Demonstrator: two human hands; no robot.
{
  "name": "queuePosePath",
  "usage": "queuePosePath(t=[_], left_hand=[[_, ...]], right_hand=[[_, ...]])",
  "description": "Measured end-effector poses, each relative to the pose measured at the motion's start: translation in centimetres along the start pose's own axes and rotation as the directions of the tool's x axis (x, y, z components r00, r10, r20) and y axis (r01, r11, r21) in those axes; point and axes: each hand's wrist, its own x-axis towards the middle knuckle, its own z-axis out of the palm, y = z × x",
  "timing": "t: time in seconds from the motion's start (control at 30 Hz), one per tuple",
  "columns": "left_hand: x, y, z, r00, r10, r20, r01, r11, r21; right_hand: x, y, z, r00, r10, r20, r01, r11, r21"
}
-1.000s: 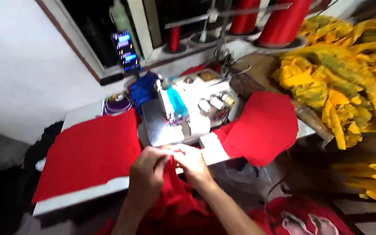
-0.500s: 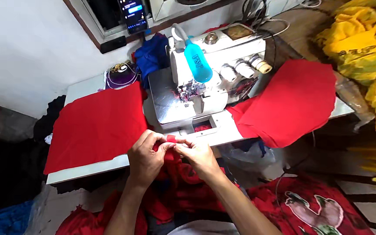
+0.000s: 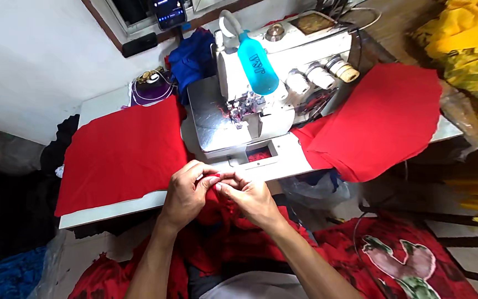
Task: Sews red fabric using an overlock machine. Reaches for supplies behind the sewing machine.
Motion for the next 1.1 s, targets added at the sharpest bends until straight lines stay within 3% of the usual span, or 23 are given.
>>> queuePosePath(t=[0.13, 0.2, 0.33, 0.6, 0.7, 0.77, 0.87, 0.93, 1.1], left_hand=[[-0.7, -0.4, -0.8, 0.990, -0.023, -0.139, 0.029, 0.999, 0.036], [-0.6, -0.6, -1.9, 0.974, -0.064, -0.217, 0.070, 0.997, 0.020], [-0.4, -0.2, -2.6, 0.938, -0.116, -0.326, 0.114, 0.993, -0.023], [-1.5, 0.0, -2.6, 0.896, -0.204, -0.393, 0.165, 0.978, -0.131], [-2.1, 0.5, -2.6, 0.896, -0.197, -0.398, 0.136, 0.975, -0.176], [-1.8, 1.2, -3.1, 0.916, -0.103, -0.388, 0.049, 0.988, -0.146], [1.4, 3.0, -4.6, 0.936, 0.161, -0.315, -0.150, 0.987, 0.059], [5.0, 3.9, -4.2, 0.933, 0.267, -0.241, -0.214, 0.951, 0.225], [10.8, -0.8, 3.1, 0.970, 0.182, -0.163, -0.125, 0.943, 0.308]], right_hand=[[-1.1, 3.7, 0.2, 0.956, -0.291, 0.037, 0.293, 0.950, -0.110], [-1.8, 4.5, 0.1, 0.949, -0.305, 0.083, 0.316, 0.925, -0.213], [-2.1, 4.1, 0.9, 0.911, -0.412, -0.026, 0.381, 0.864, -0.328], [-2.7, 2.5, 1.0, 0.906, -0.390, -0.162, 0.327, 0.891, -0.315], [-3.0, 1.9, 1.3, 0.919, -0.309, -0.246, 0.250, 0.937, -0.244], [-3.2, 0.9, 1.2, 0.952, -0.202, -0.230, 0.157, 0.967, -0.200], [-2.6, -1.4, 0.3, 0.985, -0.120, -0.123, 0.091, 0.972, -0.215], [-1.4, -2.2, -0.3, 0.989, -0.025, -0.145, -0.009, 0.974, -0.225], [1.2, 1.5, -2.8, 0.936, 0.184, -0.302, -0.219, 0.972, -0.089]])
